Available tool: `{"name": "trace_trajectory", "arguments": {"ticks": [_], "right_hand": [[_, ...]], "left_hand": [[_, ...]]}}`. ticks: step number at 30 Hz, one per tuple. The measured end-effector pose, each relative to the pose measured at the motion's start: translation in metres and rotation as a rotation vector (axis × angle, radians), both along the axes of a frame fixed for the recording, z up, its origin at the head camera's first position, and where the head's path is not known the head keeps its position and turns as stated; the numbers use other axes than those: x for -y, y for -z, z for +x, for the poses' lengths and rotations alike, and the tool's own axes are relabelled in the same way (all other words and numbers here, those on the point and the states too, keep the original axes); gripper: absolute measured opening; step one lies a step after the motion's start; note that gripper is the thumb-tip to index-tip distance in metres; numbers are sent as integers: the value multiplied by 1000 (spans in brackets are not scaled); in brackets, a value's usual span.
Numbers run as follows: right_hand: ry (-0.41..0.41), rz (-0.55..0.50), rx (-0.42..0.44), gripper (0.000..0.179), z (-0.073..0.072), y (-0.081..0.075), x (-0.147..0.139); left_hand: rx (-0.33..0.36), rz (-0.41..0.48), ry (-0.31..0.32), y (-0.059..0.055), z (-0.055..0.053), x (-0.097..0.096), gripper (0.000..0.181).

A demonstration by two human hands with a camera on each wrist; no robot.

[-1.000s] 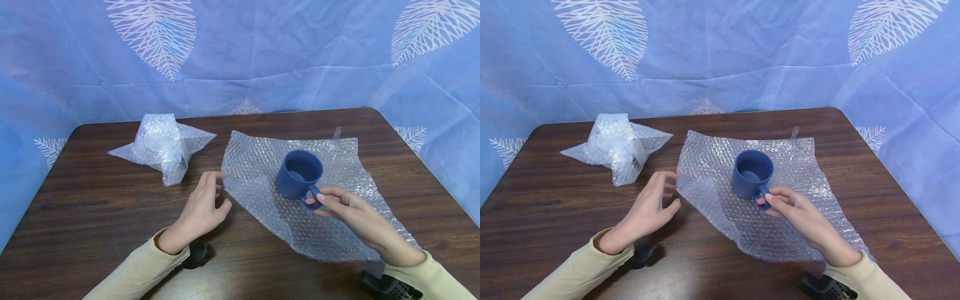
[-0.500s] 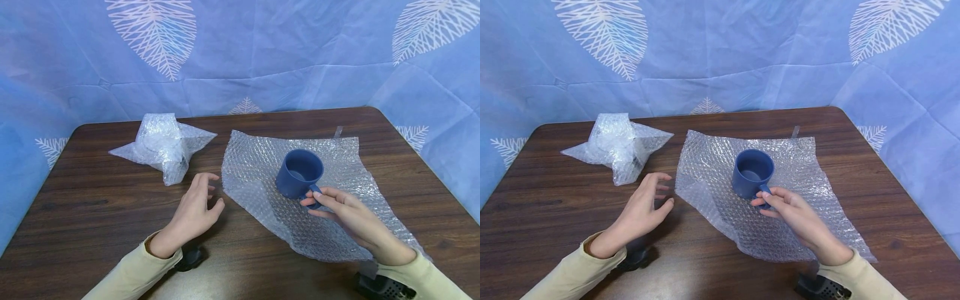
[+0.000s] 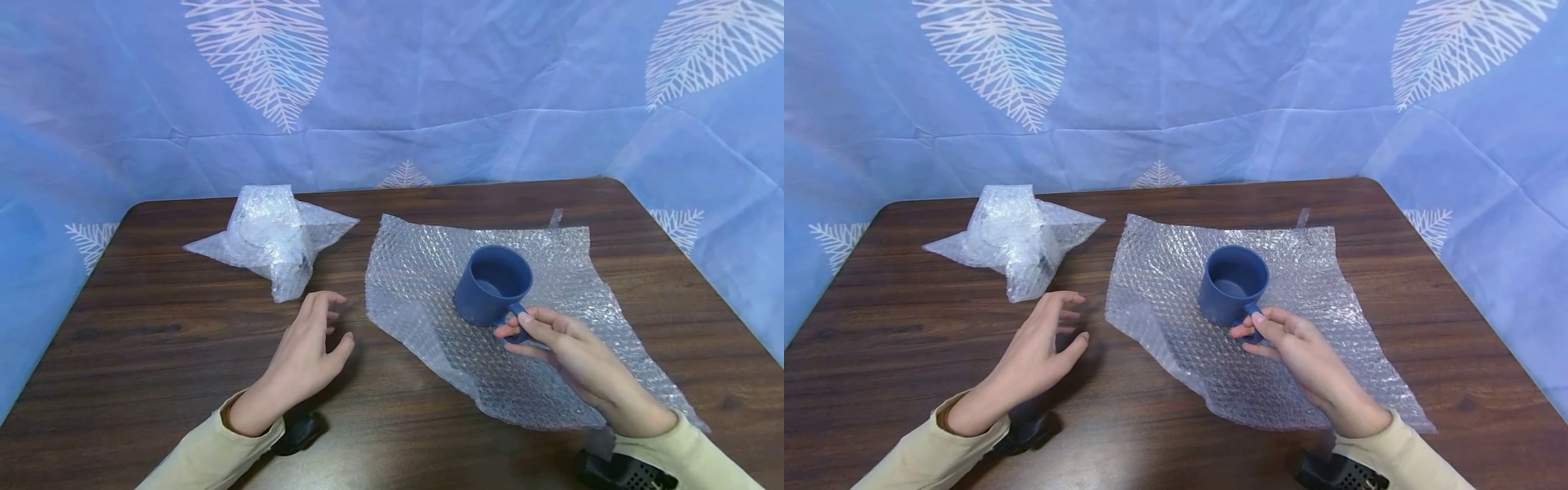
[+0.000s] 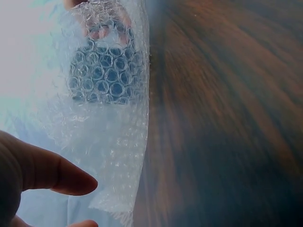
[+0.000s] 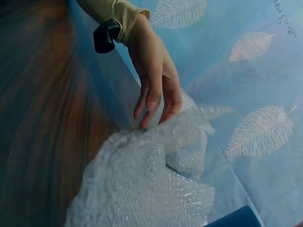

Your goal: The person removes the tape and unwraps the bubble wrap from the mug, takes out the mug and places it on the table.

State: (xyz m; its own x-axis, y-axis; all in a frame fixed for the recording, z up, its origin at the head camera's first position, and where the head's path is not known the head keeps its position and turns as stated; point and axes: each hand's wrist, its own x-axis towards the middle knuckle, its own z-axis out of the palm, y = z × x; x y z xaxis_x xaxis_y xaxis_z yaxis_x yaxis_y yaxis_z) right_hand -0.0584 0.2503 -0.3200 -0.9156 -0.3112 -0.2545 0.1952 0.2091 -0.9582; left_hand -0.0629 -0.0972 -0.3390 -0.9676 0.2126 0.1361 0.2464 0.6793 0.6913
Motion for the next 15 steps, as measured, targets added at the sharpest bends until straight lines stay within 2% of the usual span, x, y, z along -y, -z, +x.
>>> {"name": "trace_trajectory", "arguments": {"ticks": [15], "right_hand": [[-2, 78, -48, 38, -3, 0, -13]], "left_hand": [[13, -14, -5, 3, 2, 3, 43]]}}
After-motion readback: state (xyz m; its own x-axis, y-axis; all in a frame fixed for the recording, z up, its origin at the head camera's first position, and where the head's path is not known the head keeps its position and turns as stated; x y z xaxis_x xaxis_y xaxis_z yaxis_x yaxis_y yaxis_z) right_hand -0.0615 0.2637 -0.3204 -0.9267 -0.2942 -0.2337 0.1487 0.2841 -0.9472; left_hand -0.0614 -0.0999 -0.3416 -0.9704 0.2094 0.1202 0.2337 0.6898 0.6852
